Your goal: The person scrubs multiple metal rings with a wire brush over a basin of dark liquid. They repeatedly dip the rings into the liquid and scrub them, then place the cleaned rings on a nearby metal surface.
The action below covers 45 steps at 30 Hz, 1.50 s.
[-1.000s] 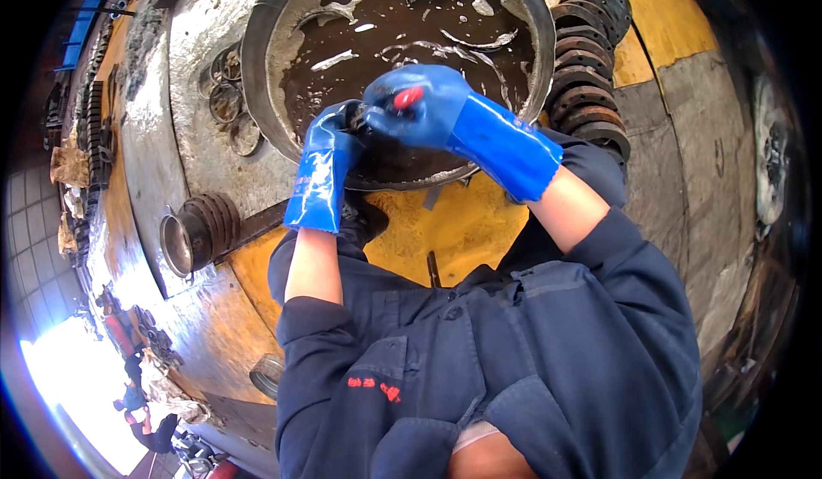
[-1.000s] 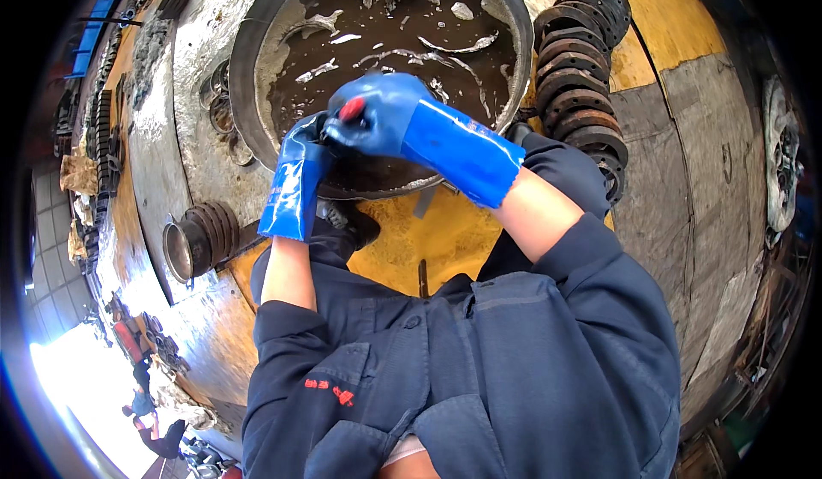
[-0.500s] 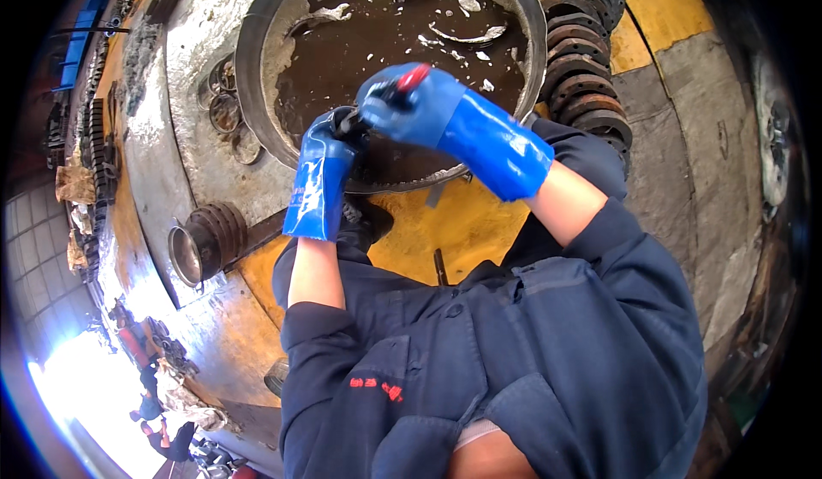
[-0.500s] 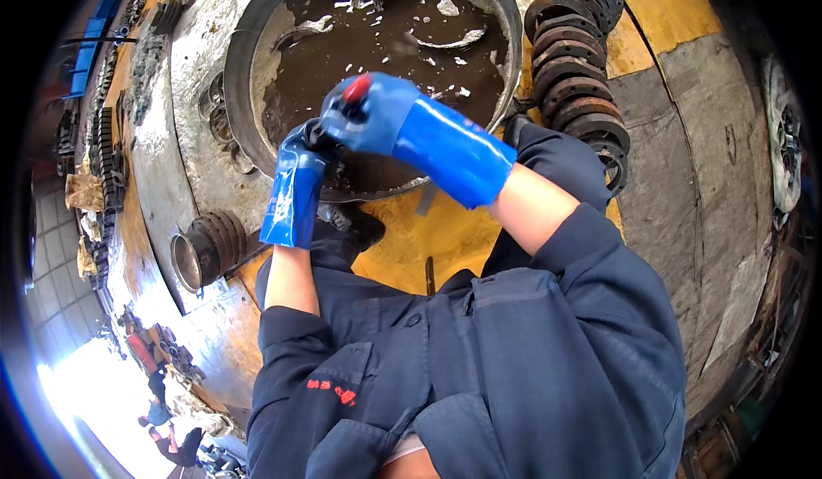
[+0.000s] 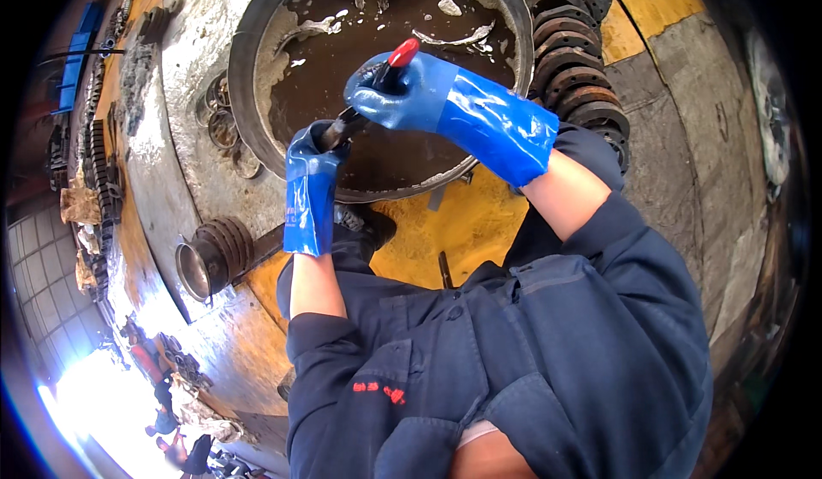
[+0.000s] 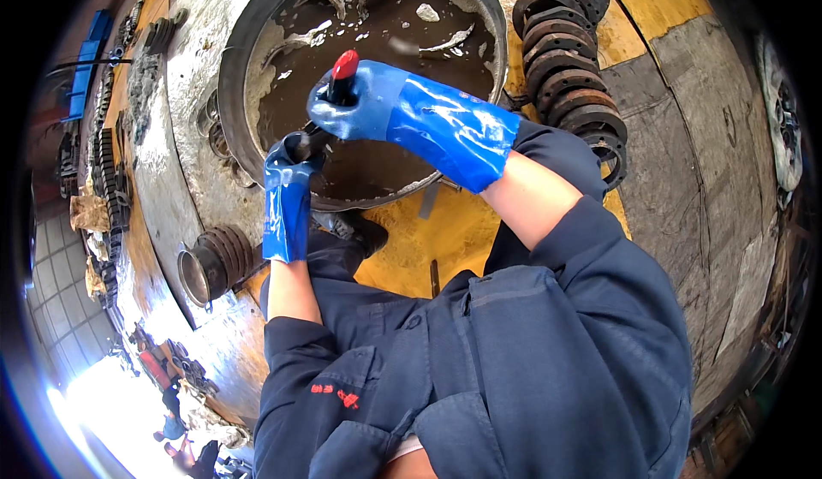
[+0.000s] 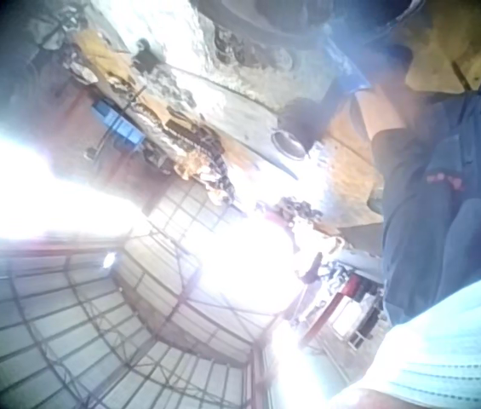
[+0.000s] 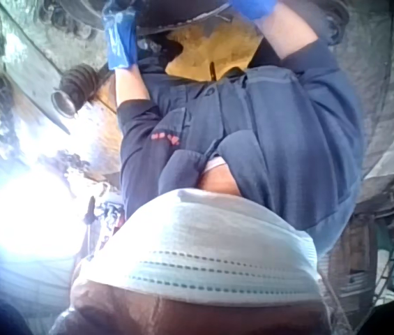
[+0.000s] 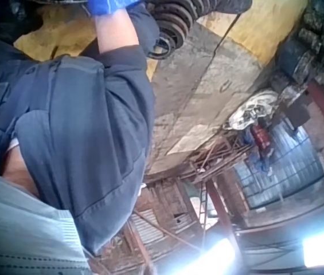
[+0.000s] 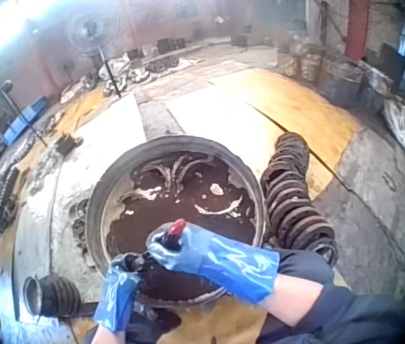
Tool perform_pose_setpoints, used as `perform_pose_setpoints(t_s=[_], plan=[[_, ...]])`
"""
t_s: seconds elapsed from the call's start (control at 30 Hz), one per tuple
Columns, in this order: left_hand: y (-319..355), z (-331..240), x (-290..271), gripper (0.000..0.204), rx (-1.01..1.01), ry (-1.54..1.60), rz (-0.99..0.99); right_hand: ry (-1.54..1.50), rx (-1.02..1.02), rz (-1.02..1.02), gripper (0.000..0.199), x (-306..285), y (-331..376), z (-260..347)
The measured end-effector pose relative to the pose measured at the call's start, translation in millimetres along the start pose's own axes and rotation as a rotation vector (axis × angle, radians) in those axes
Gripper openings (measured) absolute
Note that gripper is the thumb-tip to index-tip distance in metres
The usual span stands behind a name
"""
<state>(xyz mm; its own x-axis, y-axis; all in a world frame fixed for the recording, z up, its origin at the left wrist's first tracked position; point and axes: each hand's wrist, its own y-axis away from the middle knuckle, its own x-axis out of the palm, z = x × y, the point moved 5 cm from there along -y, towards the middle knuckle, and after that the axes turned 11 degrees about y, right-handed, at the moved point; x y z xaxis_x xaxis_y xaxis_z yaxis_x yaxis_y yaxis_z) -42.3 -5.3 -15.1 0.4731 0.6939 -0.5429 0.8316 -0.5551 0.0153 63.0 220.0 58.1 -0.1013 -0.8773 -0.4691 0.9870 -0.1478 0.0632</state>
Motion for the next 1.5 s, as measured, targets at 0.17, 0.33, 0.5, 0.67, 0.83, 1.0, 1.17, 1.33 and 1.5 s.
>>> perform_pose_setpoints(t_s=[0.17, 0.33, 0.5, 0.67, 0.83, 1.0, 1.17, 1.33, 1.5], plan=[[-4, 27, -13, 0.036, -0.165, 0.362, -0.019, -0.318, 0.262, -0.216, 0.015, -12, -25, -76], [-3, 16, -14, 0.033, -0.105, 0.87, -0.135, -0.714, 0.437, -0.412, 0.022, -5, -14, -152], [4, 13, -27, 0.031, -0.066, 0.912, -0.112, -0.754, 0.53, -0.425, 0.022, 7, -5, -125], [4, -15, -22, 0.029, -0.043, 0.774, -0.116, -0.192, 0.253, -0.214, 0.047, 6, -5, -119], [0, -22, -16, 0.026, -0.142, 0.956, -0.123, -0.1, 0.125, -0.082, 0.053, 16, 9, -94], [4, -24, -5, 0.03, -0.076, 1.171, 0.071, -0.043, 0.274, 0.027, 0.051, 19, 7, -84], [-11, -13, 1, 0.031, -0.008, 0.791, 0.103, 0.147, 0.292, -0.167, 0.041, 7, 6, -78], [-11, -45, -1, 0.043, -0.017, 0.253, 0.106, 0.842, -0.08, -0.438, 0.037, -1, 7, -50], [6, -81, 25, 0.04, -0.059, 0.128, 0.253, 1.084, -0.073, -0.273, 0.057, 26, 3, -48]])
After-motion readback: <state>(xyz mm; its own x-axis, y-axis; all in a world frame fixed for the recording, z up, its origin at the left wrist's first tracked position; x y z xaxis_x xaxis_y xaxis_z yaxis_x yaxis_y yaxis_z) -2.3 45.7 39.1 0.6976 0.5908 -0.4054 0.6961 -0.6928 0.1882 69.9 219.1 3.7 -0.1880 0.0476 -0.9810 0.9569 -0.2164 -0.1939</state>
